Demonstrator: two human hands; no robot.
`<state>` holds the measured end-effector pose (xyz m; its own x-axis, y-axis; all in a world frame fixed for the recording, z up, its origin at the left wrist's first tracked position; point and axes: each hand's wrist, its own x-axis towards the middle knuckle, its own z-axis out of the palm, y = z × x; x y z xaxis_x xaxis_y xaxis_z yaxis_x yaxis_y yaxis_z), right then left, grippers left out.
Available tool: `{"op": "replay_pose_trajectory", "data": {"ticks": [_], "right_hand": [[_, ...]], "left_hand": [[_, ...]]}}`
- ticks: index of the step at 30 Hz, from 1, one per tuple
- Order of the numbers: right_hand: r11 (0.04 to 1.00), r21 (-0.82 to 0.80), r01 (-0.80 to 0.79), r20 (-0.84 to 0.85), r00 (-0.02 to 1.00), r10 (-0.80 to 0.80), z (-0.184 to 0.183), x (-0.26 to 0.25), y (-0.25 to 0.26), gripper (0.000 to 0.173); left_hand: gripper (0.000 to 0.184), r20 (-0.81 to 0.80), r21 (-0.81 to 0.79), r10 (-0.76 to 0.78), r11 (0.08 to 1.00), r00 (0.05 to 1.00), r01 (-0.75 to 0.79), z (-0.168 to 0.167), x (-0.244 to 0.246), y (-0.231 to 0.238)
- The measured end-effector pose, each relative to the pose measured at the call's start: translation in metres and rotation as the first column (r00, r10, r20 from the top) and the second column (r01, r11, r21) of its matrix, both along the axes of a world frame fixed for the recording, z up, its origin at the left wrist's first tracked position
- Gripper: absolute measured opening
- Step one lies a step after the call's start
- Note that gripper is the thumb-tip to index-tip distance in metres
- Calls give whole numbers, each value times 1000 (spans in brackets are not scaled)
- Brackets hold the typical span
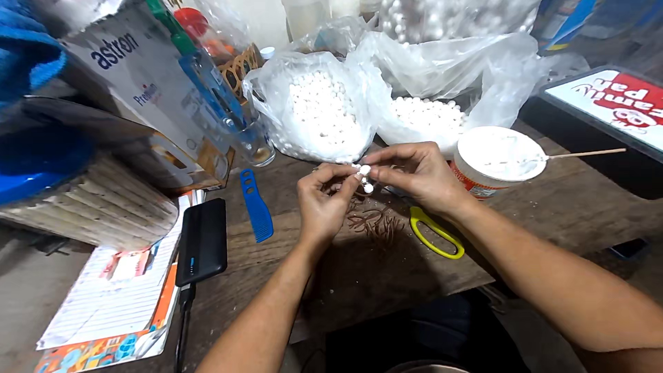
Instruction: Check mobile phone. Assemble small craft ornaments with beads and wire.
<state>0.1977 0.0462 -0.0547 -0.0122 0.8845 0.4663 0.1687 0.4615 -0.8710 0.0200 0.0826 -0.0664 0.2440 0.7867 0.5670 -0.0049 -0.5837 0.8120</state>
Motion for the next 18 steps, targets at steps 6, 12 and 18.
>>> {"op": "replay_pose_trajectory", "data": {"ticks": [6, 12, 18], "right_hand": [[999, -48, -10, -115, 993, 5, -3, 2, 3, 15], [995, -93, 31, -140, 989, -44, 0, 2, 3, 16], [1000, 26, -1, -37, 999, 2, -3, 7, 3, 15]], "left_hand": [[10, 25, -150, -87, 985, 996, 90, 2, -2, 1], [13, 12, -275, -107, 956, 994, 106, 7, -2, -2], [9, -15, -162, -29, 986, 999, 26, 5, 0, -4]]}}
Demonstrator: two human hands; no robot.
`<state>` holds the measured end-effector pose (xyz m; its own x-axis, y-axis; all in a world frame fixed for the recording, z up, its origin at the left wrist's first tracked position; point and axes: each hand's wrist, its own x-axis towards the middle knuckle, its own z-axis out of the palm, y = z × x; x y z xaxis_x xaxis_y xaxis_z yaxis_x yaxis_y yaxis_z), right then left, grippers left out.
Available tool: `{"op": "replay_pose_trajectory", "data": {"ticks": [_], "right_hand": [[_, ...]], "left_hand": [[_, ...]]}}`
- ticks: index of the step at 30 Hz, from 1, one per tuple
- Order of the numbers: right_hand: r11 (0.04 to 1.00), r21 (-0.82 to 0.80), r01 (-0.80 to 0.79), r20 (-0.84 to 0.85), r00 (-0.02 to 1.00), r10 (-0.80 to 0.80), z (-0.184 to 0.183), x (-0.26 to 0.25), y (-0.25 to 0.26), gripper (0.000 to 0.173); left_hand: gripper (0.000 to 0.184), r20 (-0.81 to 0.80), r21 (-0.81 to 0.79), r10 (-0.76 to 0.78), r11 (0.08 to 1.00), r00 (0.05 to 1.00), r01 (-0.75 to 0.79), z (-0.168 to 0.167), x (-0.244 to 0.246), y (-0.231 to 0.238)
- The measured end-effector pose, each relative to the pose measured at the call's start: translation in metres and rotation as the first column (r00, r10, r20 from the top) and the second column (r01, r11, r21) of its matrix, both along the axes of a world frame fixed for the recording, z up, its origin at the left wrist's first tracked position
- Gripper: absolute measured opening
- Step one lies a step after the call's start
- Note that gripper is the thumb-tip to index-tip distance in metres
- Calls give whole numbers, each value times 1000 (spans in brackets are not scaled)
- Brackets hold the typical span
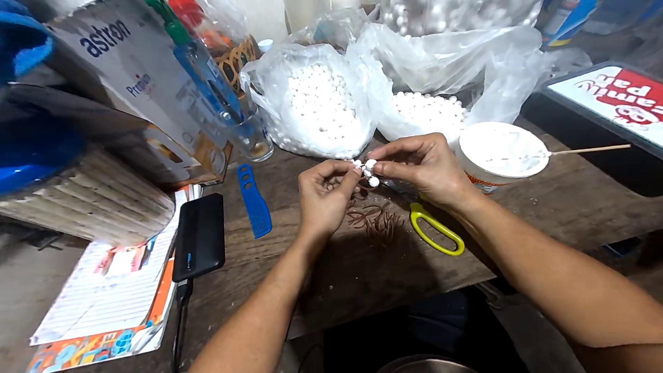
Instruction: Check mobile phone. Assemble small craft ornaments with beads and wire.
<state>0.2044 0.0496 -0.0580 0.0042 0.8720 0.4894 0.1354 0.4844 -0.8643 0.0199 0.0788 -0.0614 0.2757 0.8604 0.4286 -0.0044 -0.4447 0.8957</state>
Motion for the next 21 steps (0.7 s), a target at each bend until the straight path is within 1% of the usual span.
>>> {"op": "replay_pose_trajectory", "data": {"ticks": [4, 6, 14, 21], "right_hand": [[996, 85, 9, 59, 998, -14, -2, -1, 0, 15], [994, 106, 12, 75, 997, -20, -2, -2, 0, 14], [991, 131, 22, 125, 991, -39, -2, -4, -2, 12], [988, 149, 29, 138, 989, -50, -3, -7, -2, 10]], "left_hand": [[5, -30, 164, 36, 986, 999, -31, -5, 0, 2], [5, -43, 208, 53, 977, 998, -43, -6, 0, 3], [5, -18, 246, 41, 969, 999, -36, -9, 1, 3], [5, -50, 315, 81, 947, 995, -62, -11, 1, 3]]}}
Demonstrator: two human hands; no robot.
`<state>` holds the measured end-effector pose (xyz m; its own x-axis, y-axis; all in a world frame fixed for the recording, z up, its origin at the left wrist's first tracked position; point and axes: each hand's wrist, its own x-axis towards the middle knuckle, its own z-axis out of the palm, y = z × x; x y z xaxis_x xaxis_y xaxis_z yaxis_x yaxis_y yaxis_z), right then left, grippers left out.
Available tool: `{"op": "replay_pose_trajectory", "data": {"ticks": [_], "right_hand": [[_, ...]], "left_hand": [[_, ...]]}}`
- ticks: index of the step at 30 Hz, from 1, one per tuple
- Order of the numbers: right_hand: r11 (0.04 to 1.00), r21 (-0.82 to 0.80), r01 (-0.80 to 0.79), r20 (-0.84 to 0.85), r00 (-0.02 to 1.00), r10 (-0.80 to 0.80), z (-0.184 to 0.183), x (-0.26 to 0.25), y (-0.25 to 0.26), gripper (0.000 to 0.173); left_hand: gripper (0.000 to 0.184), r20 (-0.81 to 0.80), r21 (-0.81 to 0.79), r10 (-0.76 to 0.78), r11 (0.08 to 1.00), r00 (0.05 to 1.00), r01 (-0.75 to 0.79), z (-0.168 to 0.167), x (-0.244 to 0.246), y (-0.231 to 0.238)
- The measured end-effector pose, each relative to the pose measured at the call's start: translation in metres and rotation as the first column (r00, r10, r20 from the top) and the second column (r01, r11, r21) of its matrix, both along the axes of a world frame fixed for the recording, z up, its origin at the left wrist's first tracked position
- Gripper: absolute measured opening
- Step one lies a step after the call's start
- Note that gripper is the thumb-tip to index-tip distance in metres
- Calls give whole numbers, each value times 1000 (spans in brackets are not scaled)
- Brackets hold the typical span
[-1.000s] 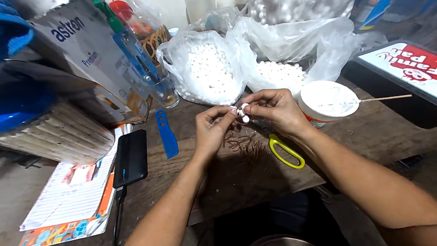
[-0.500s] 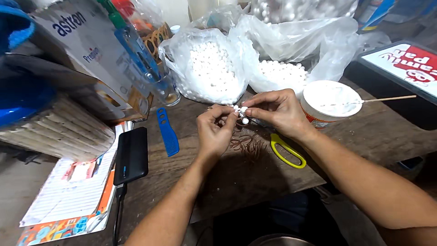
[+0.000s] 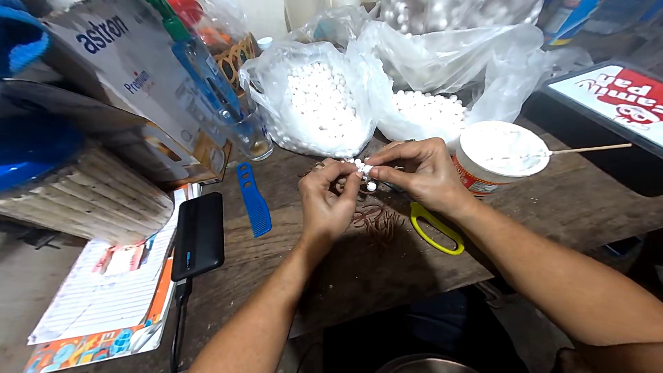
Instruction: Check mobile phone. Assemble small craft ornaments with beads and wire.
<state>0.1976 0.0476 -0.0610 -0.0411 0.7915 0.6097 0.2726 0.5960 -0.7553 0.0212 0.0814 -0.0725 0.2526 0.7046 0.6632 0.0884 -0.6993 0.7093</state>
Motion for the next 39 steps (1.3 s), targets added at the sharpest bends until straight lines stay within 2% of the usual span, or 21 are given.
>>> {"op": "replay_pose_trajectory", "data": {"ticks": [2, 4, 6, 8, 10, 12, 16, 19, 23, 27, 32, 39], "right_hand": [[1000, -6, 3, 2, 1000, -3, 0, -1, 0, 10], [1000, -18, -18, -39, 999, 18, 2, 1, 2, 12], [997, -68, -38, -128, 991, 29, 4, 6, 4, 17], [988, -152, -27, -170, 985, 1, 7, 7, 5, 22], [969, -244, -32, -152, 988, -5, 4, 0, 3, 20], [952, -294, -83, -155, 987, 39, 2, -7, 1, 15], [963, -235, -134, -162, 982, 97, -2, -18, 0, 6], [974, -191, -120, -163, 983, 89, -4, -20, 0, 6], [995, -94, -11, -93, 996, 2, -6, -19, 0, 7], [996, -81, 46, -72, 996, -52, -7, -18, 0, 8], [994, -98, 50, -78, 995, -58, -7, -19, 0, 9], [989, -151, -10, -95, 995, -5, -5, -18, 0, 14]], "left_hand": [[5, 6, -10, -4, 1000, 1000, 4, 0, 0, 0], [6, 61, -159, -53, 985, 997, 62, 4, 0, -2], [12, 217, -416, -114, 888, 970, 198, 10, -1, 1], [20, 410, -574, -102, 744, 906, 343, 11, -3, 8], [24, 510, -602, -99, 668, 854, 437, 9, -3, 11], [25, 556, -587, -121, 643, 822, 491, 7, 0, 9], [25, 595, -587, -111, 616, 796, 525, 7, 4, 5], [24, 604, -600, -108, 591, 790, 539, 6, 4, 6], [31, 589, -631, -35, 604, 807, 487, 10, 7, 4], [30, 531, -590, -4, 716, 847, 373, 13, 9, -1], [22, 474, -516, -38, 798, 880, 312, 8, 8, -3], [23, 424, -595, -92, 721, 901, 354, 7, 5, 3]]}}
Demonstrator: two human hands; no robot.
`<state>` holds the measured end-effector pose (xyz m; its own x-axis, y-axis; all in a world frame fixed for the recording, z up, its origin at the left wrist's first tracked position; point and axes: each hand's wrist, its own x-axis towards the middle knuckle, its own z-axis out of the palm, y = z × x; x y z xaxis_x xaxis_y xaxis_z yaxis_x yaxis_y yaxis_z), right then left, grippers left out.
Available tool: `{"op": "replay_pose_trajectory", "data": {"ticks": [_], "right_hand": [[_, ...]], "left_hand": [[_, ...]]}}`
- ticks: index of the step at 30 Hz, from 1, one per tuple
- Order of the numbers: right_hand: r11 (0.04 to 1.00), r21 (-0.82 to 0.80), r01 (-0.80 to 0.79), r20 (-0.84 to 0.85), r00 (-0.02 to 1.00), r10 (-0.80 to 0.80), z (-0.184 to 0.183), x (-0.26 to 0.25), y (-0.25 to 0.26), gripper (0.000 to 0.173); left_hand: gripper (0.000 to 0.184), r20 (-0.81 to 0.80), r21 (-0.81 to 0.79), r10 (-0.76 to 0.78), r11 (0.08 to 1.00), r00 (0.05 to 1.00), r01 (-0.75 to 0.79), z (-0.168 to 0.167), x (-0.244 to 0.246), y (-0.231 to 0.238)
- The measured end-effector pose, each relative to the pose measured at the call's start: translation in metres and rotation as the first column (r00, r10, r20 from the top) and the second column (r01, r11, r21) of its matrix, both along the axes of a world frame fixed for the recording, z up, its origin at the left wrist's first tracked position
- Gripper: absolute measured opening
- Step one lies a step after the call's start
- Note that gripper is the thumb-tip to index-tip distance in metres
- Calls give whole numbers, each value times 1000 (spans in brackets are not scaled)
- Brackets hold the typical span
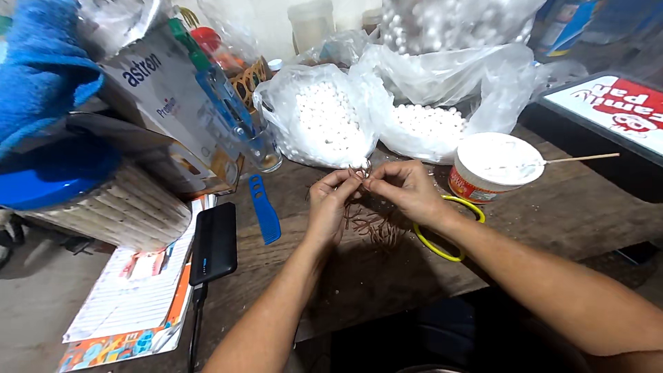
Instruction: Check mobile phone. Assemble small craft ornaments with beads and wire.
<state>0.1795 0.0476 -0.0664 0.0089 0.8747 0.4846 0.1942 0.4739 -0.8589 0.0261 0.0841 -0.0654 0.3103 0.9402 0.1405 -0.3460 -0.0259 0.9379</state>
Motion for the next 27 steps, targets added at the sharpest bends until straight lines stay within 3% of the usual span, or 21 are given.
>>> {"op": "replay_pose_trajectory", "data": {"ticks": [5, 11, 13, 16, 18, 20, 27], "right_hand": [[998, -61, -17, -51, 999, 14, 0, -1, 1, 13], [1000, 20, 15, -22, 1000, -15, -2, -2, 1, 9], [995, 87, 39, 45, 998, -43, -3, -2, 0, 8], [987, 152, 57, 113, 991, -75, -3, -1, 0, 11], [984, 169, 55, 137, 987, -78, -3, 0, 0, 12], [984, 170, 47, 153, 986, -73, -3, 2, -1, 12], [941, 337, 27, 240, 964, -114, -4, 4, 2, 12]], "left_hand": [[23, 89, -119, 20, 993, 996, -9, 4, 3, -4], [21, 170, -199, -1, 979, 985, 36, 2, 4, -2], [22, 145, -128, -23, 991, 989, 42, 0, 2, 0], [18, 0, 158, -5, 987, 1000, 5, -6, -4, 5], [13, -98, 381, 78, 924, 992, -35, -4, -8, 5], [12, -134, 507, 144, 860, 980, -57, 0, -10, 4], [16, -123, 430, 149, 899, 981, -83, 0, -9, 4]]}}
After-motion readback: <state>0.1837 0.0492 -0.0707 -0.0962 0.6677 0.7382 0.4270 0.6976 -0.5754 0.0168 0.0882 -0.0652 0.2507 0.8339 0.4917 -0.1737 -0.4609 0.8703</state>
